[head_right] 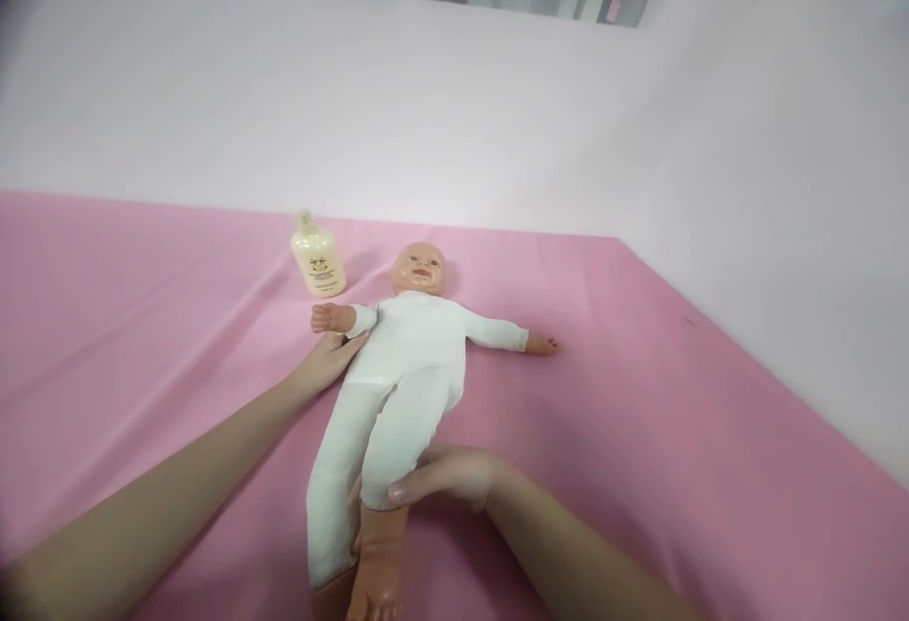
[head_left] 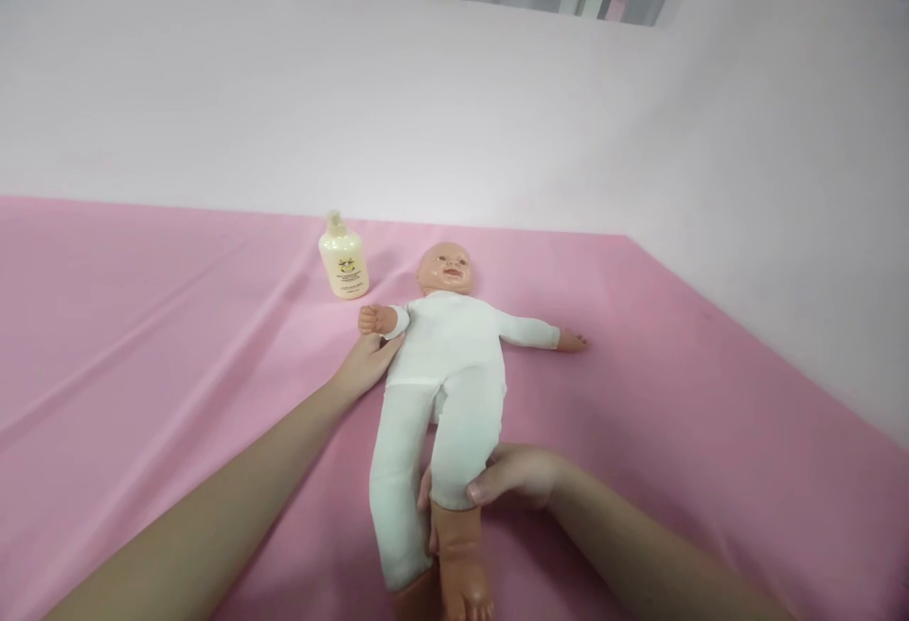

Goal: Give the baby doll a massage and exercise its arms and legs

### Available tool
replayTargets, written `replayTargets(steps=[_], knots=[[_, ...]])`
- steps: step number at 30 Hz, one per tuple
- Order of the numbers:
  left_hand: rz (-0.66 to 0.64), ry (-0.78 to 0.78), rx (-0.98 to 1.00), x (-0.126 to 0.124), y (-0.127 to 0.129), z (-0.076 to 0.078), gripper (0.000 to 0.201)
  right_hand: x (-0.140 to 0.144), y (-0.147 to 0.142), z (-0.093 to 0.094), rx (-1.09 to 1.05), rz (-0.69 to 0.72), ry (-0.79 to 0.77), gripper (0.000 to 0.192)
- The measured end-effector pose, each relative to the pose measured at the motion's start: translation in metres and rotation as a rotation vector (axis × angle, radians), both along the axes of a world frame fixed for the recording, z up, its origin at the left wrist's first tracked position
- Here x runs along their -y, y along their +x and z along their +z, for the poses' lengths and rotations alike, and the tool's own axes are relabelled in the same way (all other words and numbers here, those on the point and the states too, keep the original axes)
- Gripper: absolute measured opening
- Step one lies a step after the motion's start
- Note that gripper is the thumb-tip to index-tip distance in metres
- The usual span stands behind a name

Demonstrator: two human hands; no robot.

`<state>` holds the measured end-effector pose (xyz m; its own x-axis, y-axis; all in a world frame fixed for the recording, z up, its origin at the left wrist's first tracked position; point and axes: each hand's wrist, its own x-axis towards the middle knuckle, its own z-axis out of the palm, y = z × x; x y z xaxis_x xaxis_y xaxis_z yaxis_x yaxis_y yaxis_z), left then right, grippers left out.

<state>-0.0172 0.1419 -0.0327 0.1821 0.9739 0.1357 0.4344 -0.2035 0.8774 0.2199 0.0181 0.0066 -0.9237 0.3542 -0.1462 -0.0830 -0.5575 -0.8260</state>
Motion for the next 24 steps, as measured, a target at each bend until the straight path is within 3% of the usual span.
replayTargets(steps=[24], knots=[[0.026,-0.008,0.057,0.0040,0.0034,0.0074,0.035,0.0004,0.0011,0.0011,0.037,-0.001,0.001,0.050]])
